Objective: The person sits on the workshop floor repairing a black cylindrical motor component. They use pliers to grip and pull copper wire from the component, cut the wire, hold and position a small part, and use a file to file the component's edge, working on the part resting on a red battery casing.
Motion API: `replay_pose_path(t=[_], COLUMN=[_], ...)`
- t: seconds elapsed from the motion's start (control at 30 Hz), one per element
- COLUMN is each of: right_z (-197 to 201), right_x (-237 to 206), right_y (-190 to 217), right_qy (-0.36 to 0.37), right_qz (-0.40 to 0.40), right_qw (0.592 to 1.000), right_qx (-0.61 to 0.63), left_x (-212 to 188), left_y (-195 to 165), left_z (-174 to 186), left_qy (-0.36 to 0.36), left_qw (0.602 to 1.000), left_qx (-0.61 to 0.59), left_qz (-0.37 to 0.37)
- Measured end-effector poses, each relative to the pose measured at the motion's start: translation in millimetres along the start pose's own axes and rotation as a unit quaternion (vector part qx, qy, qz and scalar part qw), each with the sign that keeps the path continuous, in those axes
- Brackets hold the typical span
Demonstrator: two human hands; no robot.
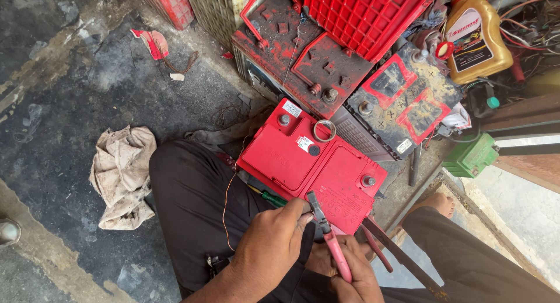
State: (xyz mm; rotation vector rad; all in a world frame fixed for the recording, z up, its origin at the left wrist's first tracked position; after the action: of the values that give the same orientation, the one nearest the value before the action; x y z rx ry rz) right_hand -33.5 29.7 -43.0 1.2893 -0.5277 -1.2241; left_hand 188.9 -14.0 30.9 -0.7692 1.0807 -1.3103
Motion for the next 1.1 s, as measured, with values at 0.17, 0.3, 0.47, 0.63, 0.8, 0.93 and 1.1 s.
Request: replay_pose_path(t=[0.17,0.3,0.47,0.63,0.8,0.93,1.1], right_z=[-1.0,-8.8,-5.3,7.4,1.8,-21.4,-52.8], right_x=[-10.8,-15.5,-13.7,-18.1,-18.5,-13.8,-5.0], right_y=[-28.6,-52.2,-70.7,-85.1,-49.7,-31.3,21.5], right_qy=[-0.039,0.024,0.142,0.126,0.175,0.122,0.061], right_qz=[-0.121,-0.181,-0.1,-0.185,0.006,-0.018,0.097], right_qw=[0.984,0.932,0.905,0.959,0.966,0.883,0.867], right_qx=[0.129,0.314,0.389,0.175,-0.192,-0.452,-0.485], left_x=[0.5,-0.7,-0.6,-3.0,-22.6,-49.7,-88.6], left_y=[-5.6,-6.1,-9.4,2.8,13.5,18.6,29.3], left_z=[5.3,15.1,30.7,65.6,102.4,131.4,164.7], left_qy=[-0.021,-0.021,-0.067,-0.102,-0.123,-0.224,-0.392], left_qw=[0.998,0.998,0.989,0.99,0.992,0.964,0.901], left_qx=[-0.05,-0.017,-0.061,-0.086,0.023,0.138,0.174], left_qz=[-0.042,-0.053,-0.115,-0.043,-0.015,0.028,0.063])
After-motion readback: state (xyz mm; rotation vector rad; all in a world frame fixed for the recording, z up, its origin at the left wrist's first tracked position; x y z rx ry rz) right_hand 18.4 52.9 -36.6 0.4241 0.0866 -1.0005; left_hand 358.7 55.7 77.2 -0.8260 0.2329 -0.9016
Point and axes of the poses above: each hand's wrist, its own x-axis towards the middle knuckle, its own z-axis out of the back of the hand, y = z × x, the point moved 4 cm from there along x, towards the middle knuckle, and after that the axes turned 2 degrees about -z, right-handed, at the moved point
